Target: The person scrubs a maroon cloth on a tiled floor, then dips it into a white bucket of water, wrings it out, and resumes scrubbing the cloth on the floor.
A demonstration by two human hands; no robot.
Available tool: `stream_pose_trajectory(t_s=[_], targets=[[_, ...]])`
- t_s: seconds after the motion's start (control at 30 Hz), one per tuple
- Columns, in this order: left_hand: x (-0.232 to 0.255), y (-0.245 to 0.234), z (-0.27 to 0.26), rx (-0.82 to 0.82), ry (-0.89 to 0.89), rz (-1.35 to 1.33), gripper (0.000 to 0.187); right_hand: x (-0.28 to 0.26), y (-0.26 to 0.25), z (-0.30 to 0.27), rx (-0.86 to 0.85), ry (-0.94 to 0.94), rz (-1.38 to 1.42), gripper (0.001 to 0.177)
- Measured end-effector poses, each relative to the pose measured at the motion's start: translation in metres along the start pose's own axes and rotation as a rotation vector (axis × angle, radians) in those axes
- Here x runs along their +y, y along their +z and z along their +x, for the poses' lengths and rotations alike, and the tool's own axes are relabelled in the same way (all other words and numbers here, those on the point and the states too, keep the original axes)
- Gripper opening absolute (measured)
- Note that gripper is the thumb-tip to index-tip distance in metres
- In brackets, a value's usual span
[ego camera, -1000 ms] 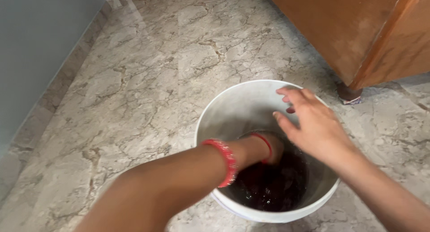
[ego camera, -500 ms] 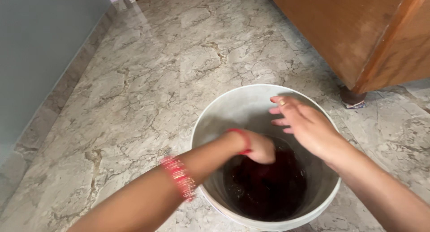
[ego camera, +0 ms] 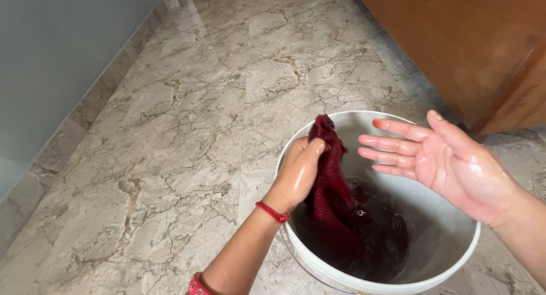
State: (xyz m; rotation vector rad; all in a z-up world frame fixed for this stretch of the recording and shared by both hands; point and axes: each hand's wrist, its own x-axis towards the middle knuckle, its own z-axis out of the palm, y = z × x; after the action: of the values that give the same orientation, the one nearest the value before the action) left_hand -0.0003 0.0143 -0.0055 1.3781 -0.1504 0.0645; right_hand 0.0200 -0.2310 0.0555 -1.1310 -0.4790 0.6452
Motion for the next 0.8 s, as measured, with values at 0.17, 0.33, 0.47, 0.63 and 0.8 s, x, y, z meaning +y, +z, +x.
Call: stream_pose_trajectory(t_s=[0.17, 0.33, 0.47, 0.63, 0.8], targets=[[0.022, 0.024, -0.021, 0.04, 0.034, 0.99, 0.044, 0.002, -0.005, -0.005, -0.066, 0.004, 0.049, 0.081], [0.039, 0.032, -0.03, 0.196, 0.093, 1.099, 0.043, 0.009, -0.008, -0.002, -0.02, 0.051, -0.183, 0.084], [0.042, 0.029, -0.033, 0.175, 0.291, 1.018, 0.037, 0.015, -0.01, 0.002, 0.017, 0.079, -0.35, 0.083], [0.036, 0.026, -0.038, 0.045, 0.491, 0.966, 0.035, 0.021, -0.012, 0.002, 0.083, 0.097, -0.475, 0.087], [0.031, 0.024, -0.038, 0.031, 0.52, 0.958, 0.023, 0.027, -0.022, -0.002, 0.082, 0.166, -0.462, 0.082]])
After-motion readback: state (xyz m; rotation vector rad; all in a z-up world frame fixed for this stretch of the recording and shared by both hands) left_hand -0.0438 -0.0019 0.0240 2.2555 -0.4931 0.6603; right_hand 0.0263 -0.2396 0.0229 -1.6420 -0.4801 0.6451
